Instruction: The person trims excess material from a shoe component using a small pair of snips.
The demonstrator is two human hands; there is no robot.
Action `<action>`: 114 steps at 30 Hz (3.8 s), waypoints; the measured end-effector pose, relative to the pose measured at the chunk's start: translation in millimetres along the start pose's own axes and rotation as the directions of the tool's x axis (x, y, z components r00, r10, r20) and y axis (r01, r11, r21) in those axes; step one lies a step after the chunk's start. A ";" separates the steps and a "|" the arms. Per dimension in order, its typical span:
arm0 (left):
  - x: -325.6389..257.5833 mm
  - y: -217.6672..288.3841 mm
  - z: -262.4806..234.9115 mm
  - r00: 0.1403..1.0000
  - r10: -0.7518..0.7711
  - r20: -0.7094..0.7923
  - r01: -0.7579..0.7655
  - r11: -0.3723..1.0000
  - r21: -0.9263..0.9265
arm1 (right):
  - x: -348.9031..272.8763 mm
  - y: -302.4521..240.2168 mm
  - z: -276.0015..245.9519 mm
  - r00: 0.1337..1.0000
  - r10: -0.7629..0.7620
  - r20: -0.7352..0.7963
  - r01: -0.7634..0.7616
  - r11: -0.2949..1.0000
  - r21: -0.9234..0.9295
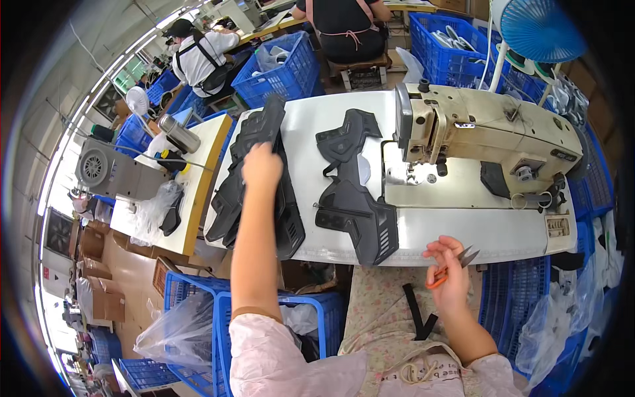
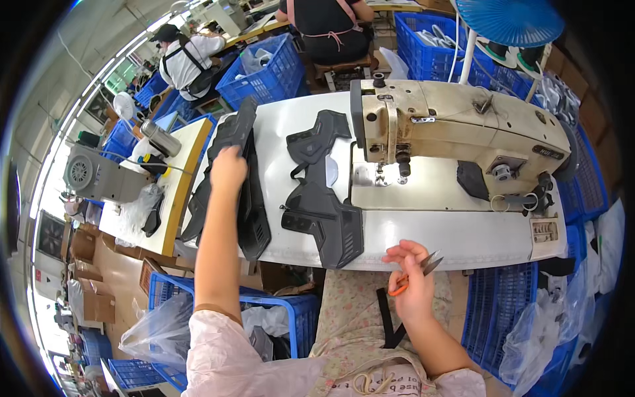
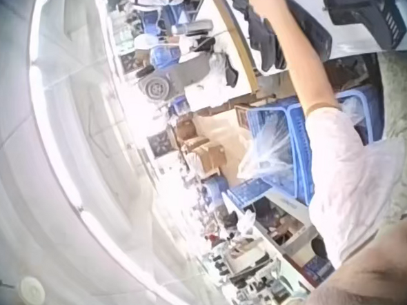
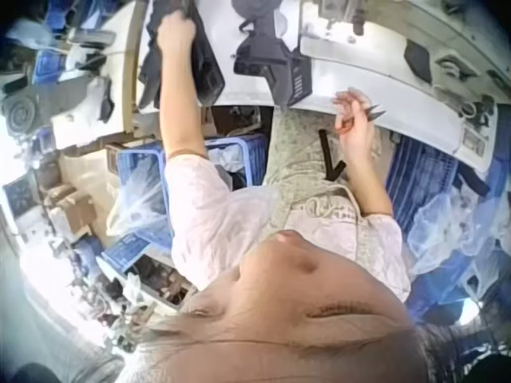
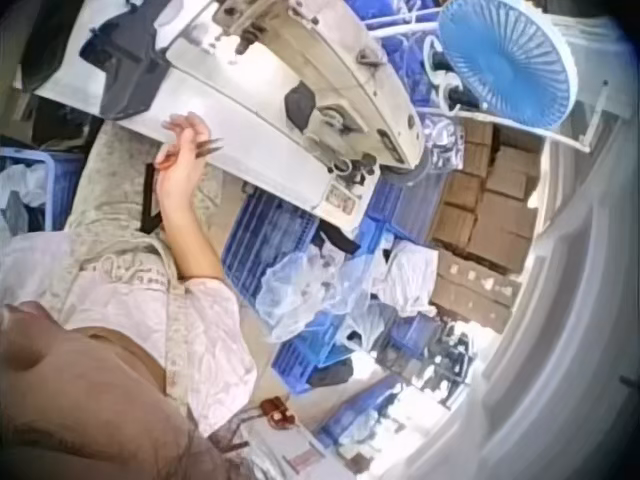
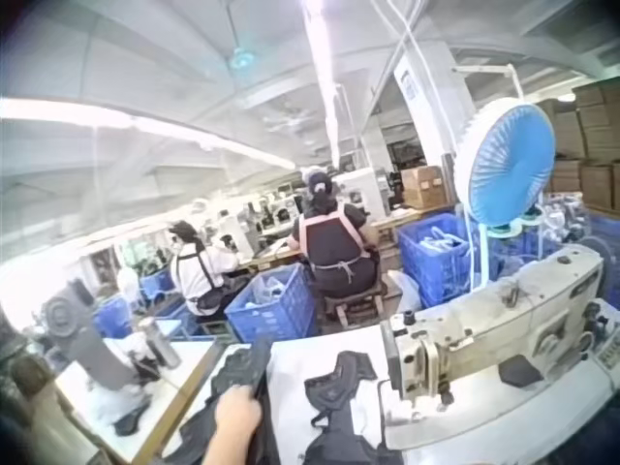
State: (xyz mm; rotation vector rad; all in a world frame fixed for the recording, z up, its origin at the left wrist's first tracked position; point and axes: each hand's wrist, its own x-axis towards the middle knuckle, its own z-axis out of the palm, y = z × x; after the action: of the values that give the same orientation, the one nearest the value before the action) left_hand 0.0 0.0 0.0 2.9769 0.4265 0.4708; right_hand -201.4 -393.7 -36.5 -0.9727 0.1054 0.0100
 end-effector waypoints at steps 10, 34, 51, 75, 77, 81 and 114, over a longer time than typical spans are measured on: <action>-1.6 -56.9 -2.7 0.981 0.025 0.190 -0.040 0.996 0.073 | -7.5 8.0 7.6 0.992 0.081 0.092 -0.076 0.995 -0.058; -229.5 79.6 -120.2 0.927 -0.374 -0.016 -0.074 -0.140 -0.987 | -47.8 -9.9 16.5 0.901 0.064 0.429 0.160 0.870 -0.466; -379.1 161.6 -40.7 0.715 0.337 0.613 0.696 -0.249 -0.674 | -72.2 -84.0 -81.6 0.873 -0.303 0.382 0.385 -0.053 -0.921; -398.7 200.3 -23.5 0.722 0.281 0.632 0.680 -0.124 -0.722 | -144.6 -51.2 -90.3 0.913 -0.180 0.365 0.368 -0.021 -0.930; -397.8 200.4 -24.7 0.716 0.282 0.639 0.687 -0.117 -0.717 | -143.0 -51.0 -89.4 0.915 -0.170 0.366 0.368 -0.021 -0.930; -398.9 201.0 -20.9 0.709 0.294 0.641 0.693 -0.120 -0.711 | -141.6 -50.3 -88.9 0.915 -0.181 0.362 0.364 -0.024 -0.931; -404.4 201.2 -9.9 0.604 0.353 0.715 0.788 -0.133 -0.601 | -129.4 -32.8 -86.2 0.903 -0.189 0.385 0.374 -0.092 -0.923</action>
State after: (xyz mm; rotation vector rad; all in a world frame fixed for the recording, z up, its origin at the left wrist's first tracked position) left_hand -320.4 -308.5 -79.3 1.0902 0.3073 -0.4523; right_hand -335.6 -478.3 -45.4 -2.5641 -0.3373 -0.3128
